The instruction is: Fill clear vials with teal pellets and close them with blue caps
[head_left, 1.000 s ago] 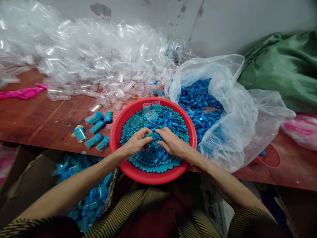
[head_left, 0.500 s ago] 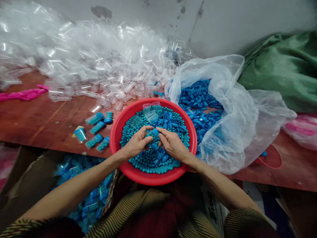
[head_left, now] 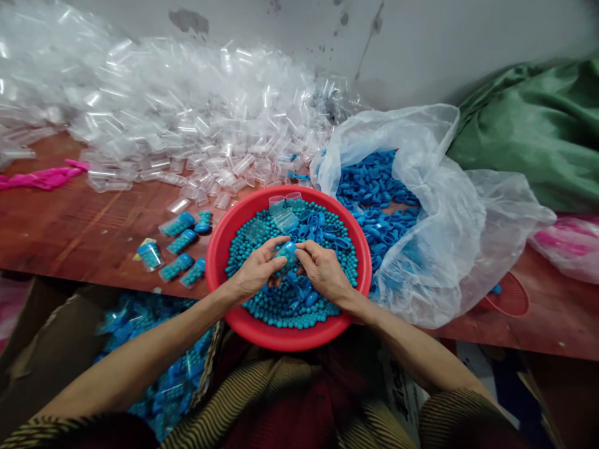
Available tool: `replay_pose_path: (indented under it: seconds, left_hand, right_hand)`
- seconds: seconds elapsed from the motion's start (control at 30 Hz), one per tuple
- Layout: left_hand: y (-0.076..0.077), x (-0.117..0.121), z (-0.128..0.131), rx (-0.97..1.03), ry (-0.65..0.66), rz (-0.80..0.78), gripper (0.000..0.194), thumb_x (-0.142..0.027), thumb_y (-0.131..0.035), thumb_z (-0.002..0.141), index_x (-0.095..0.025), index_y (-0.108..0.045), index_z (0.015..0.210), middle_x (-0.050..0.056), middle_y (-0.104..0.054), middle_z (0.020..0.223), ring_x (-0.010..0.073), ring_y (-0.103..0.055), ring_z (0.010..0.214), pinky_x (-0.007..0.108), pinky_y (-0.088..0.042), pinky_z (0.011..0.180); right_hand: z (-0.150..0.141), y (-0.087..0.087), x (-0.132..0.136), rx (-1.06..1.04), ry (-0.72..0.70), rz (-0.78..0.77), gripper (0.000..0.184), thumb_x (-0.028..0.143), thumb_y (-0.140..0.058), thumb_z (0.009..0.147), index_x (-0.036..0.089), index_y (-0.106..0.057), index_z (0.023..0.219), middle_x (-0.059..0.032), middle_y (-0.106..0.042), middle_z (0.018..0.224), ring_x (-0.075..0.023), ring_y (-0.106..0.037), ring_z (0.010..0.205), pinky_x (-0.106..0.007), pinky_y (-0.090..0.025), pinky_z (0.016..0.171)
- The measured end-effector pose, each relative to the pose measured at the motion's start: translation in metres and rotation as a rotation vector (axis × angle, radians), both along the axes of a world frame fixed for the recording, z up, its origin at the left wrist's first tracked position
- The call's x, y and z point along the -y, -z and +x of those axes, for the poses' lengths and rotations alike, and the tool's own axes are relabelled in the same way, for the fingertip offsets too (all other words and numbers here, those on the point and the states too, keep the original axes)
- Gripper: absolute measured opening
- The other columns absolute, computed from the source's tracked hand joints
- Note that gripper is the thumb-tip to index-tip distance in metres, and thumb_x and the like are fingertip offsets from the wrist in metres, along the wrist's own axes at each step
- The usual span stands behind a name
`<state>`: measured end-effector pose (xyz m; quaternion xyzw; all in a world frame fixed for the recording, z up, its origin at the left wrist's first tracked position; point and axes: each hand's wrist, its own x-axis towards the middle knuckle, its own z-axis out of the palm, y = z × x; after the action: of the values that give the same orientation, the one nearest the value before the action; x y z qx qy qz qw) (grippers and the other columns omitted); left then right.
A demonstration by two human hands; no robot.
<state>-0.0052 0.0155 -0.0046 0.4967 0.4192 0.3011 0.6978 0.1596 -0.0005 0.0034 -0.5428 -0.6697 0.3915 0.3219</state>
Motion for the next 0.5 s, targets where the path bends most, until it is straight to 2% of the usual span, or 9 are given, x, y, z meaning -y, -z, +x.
replay_pose_path:
  seconds: [0.17, 0.37, 0.5]
  left_hand:
    - [0.0008, 0.0003, -0.0013, -0.004, -0.012, 0.028, 0.061, -0.035, -0.058, 0.079, -0.016, -0.037, 0.133, -0.004, -0.051, 0.064, 0.0059, -0.049, 0.041, 0.016, -0.033, 0.035]
    - [-0.0018, 0.0009, 0.0004, -0.077, 0.0, 0.039, 0.064, -0.027, -0.06, 0.075, -0.012, -0.038, 0.133, -0.006, -0.049, 0.058, 0.0069, -0.048, 0.042, 0.017, -0.036, 0.037]
    - [-0.0059, 0.0023, 0.0007, -0.068, -0.038, 0.032, 0.061, -0.024, -0.059, 0.074, -0.014, -0.041, 0.131, -0.006, -0.047, 0.057, 0.0058, -0.047, 0.039, 0.016, -0.033, 0.034]
  right_hand:
    - [0.0026, 0.0025, -0.0007, -0.098, -0.06, -0.061, 0.023, 0.026, -0.04, 0.091, 0.018, -0.056, 0.106, 0.0031, -0.06, 0.06, -0.0106, -0.059, 0.054, -0.024, -0.047, 0.059]
    - [-0.0002, -0.0031, -0.0024, -0.075, -0.014, -0.059, 0.017, 0.024, -0.043, 0.089, 0.017, -0.057, 0.095, 0.005, -0.056, 0.055, -0.0095, -0.056, 0.05, -0.021, -0.044, 0.055]
    - [0.0014, -0.0057, -0.0019, -0.047, -0.033, -0.024, 0.018, 0.024, -0.045, 0.089, 0.017, -0.06, 0.095, 0.0043, -0.058, 0.061, -0.0083, -0.056, 0.051, -0.02, -0.042, 0.055]
